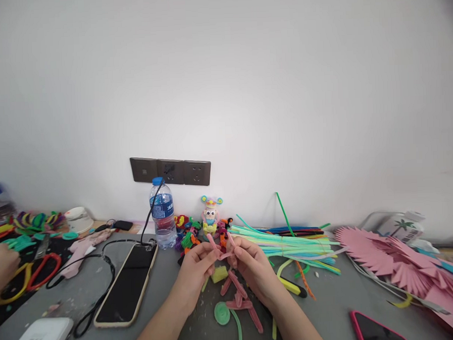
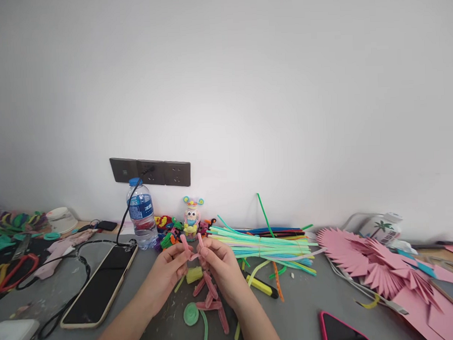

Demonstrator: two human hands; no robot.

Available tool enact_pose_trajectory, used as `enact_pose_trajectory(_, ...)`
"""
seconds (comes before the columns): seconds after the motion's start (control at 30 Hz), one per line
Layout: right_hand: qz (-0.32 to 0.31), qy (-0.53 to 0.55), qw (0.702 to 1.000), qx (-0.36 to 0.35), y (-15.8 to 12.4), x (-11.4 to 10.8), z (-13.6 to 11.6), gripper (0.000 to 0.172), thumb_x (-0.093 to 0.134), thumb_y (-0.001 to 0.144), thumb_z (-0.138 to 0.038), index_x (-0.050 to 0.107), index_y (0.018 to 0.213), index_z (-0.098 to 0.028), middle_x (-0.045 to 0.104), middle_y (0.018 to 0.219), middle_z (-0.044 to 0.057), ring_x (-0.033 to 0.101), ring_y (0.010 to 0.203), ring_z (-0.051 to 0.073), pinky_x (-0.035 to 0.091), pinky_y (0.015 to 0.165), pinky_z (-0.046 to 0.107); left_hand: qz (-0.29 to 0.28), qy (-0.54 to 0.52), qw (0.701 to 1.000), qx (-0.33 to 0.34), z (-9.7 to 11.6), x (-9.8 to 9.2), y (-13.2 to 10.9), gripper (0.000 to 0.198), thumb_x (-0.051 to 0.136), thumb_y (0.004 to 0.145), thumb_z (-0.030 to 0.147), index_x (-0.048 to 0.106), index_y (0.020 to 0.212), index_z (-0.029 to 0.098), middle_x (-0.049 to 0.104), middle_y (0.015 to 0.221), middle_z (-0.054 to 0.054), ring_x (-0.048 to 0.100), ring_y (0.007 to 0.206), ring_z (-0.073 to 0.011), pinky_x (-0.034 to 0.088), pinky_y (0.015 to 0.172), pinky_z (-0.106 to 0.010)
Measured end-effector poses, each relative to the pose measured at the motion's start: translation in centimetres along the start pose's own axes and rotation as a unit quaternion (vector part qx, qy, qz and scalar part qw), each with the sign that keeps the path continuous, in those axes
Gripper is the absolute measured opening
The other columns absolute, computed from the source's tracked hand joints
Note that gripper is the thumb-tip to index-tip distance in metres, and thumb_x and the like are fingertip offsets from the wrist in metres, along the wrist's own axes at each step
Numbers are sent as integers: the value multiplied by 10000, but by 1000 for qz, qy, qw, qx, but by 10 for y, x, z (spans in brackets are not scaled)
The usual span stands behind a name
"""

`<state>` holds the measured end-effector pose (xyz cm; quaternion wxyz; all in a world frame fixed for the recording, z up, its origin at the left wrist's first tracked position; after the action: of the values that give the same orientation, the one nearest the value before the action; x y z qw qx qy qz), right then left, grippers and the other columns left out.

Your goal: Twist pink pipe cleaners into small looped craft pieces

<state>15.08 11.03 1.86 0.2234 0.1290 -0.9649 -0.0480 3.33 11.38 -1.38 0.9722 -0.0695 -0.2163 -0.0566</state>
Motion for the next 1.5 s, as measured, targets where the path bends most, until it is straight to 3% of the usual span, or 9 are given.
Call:
enact_pose_trajectory(0.17, -21, 47, 999, -2, -2, 3, -2, 345, 707, 755, -458, 529, 628, -192, 399, 618, -28, 300, 557, 124, 278, 528, 250, -111, 33, 993, -11, -4, 21, -8, 331, 809, 636, 436, 686, 681, 131, 558, 586, 9, 352, 468, -55, 244, 470, -209)
enact_pose_trajectory(0.37, -5, 90, 995, -39, 0, -3, -13, 279, 749, 731, -380, 543, 677, -201, 366, 611, -45, 266, 520, 105, 252, 502, 242, -212, 68, 972, -72, -18, 46, -26, 367, 853, 549, 442, 696, 643, 124, 605, 541, -12, 391, 429, -62, 237, 431, -204)
enact_pose_trajectory(0.53, 42, 86, 995, -22, 4, -17, -8, 350, 692, 751, -530, 663, 839, -193, 423, 647, -26, 329, 536, 106, 279, 505, 241, -95, 35, 995, -19, -7, 26, -12, 342, 838, 587, 430, 672, 654, 139, 575, 551, 17, 446, 459, -65, 313, 467, -190)
enact_pose_trajectory(0.67, 7, 31, 999, 1, 4, -11, 1, 431, 679, 743, -572, 693, 885, -165, 405, 606, -35, 300, 510, 98, 243, 495, 243, -17, 15, 1000, 3, 0, 5, -2, 347, 841, 585, 428, 660, 654, 139, 546, 581, 35, 452, 503, -55, 332, 512, -177)
enact_pose_trajectory(0.8, -12, -1, 1000, 14, 1, -5, 7, 293, 715, 767, -458, 646, 786, -175, 417, 582, -44, 292, 513, 93, 232, 500, 230, -44, 33, 998, -11, -3, 9, -2, 362, 838, 584, 435, 653, 646, 130, 528, 567, 37, 409, 473, -50, 290, 486, -189)
enact_pose_trajectory(1.07, -13, 57, 998, 29, -2, -3, 6, 286, 736, 756, -436, 642, 742, -167, 456, 613, -38, 321, 511, 75, 305, 498, 196, -136, 44, 989, -28, -8, 27, -10, 343, 825, 612, 427, 655, 637, 130, 562, 550, 26, 342, 436, -42, 220, 461, -211)
enact_pose_trajectory(1.27, 52, 67, 996, 0, 0, -16, 4, 208, 819, 668, -348, 681, 718, -201, 553, 716, -22, 415, 570, 86, 364, 536, 199, -216, 58, 973, -60, -13, 44, -25, 346, 828, 603, 427, 652, 613, 129, 639, 581, -25, 448, 482, -79, 245, 472, -208)
enact_pose_trajectory(1.33, 65, 77, 995, 9, 2, -20, 5, 232, 825, 652, -367, 705, 762, -202, 546, 684, -19, 427, 569, 96, 371, 534, 211, -196, 49, 978, -46, -10, 42, -23, 352, 825, 601, 437, 649, 620, 133, 626, 580, -15, 438, 480, -79, 253, 472, -208)
enact_pose_trajectory(1.5, 21, 108, 993, 40, 7, -14, 10, 425, 722, 719, -535, 698, 965, -189, 533, 705, -7, 394, 520, 90, 325, 482, 222, -50, 78, 995, 29, 4, 10, -2, 395, 788, 611, 510, 673, 670, 137, 518, 514, 40, 335, 465, -64, 241, 468, -198)
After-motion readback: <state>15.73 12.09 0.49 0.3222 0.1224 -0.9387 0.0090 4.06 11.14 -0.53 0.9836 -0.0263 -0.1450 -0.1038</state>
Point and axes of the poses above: each hand's wrist, its own y-axis towards the middle knuckle, its own x-axis out of the palm, z = x × y, the point moved 8 cm from there along y, towards the middle knuckle
